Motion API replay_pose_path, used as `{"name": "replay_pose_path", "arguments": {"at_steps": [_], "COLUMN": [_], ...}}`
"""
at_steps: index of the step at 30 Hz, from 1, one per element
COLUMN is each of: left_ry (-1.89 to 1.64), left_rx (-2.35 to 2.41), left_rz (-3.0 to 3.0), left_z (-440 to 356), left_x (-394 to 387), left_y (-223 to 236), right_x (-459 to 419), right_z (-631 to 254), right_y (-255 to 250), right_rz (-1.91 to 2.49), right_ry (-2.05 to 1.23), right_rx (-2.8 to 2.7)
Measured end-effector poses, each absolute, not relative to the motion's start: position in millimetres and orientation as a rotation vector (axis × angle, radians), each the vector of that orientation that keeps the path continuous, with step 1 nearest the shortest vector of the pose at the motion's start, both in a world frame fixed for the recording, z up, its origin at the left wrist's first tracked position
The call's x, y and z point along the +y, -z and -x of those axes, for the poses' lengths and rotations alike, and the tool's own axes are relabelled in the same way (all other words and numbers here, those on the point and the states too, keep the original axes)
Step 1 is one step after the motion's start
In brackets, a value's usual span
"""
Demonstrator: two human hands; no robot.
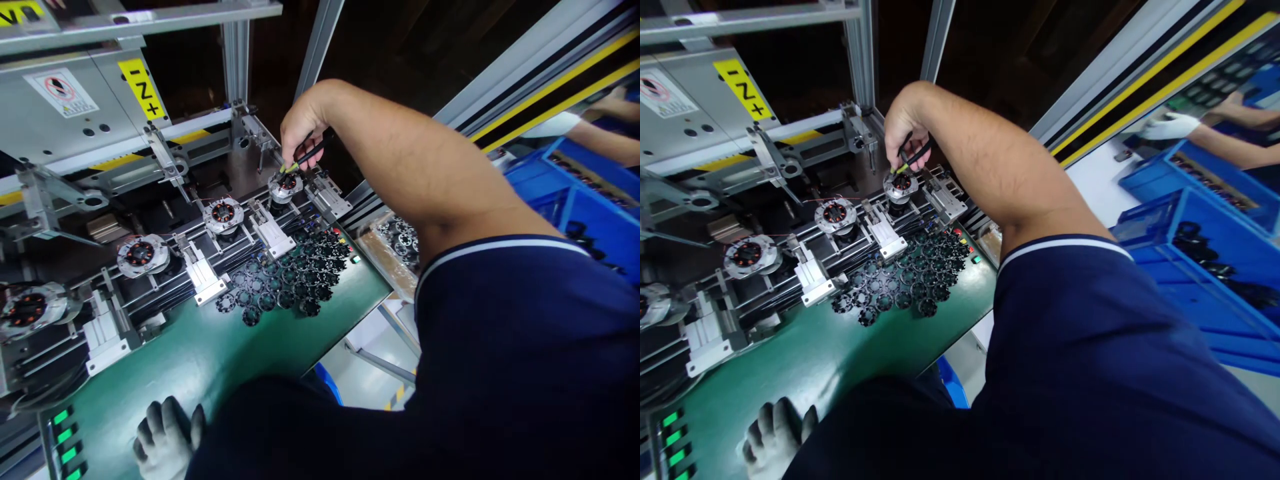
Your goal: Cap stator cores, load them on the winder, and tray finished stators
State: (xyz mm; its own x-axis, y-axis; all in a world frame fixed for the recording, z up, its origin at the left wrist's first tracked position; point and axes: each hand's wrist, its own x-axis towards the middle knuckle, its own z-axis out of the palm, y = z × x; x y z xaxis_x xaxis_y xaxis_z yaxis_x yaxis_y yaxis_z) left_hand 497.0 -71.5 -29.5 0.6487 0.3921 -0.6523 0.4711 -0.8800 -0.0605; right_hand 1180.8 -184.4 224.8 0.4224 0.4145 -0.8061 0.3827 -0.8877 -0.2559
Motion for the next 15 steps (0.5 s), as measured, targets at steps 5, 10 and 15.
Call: {"name": "replay_pose_path", "arguments": {"at_steps": [5, 10, 15], "left_ry": [0.634, 0.154, 0.143], "left_rx": [1.203, 1.214, 1.246], "left_rz": [-2.852, -2.843, -2.745], "left_z": [-509.8, -514.5, -521.0], "left_x": [-109.8, -121.1, -130.3], "left_y": [37.3, 36.0, 18.6], "right_x": [-200.2, -217.7, -265.7], "right_z": [-1105.8, -936.1, -779.7], "right_y": [-246.5, -182.7, -32.1], "right_rz": [2.343, 1.620, 1.921], "right_ry": [-1.409, -1.217, -0.830], "right_rx": [-1.034, -1.645, -1.673]}}
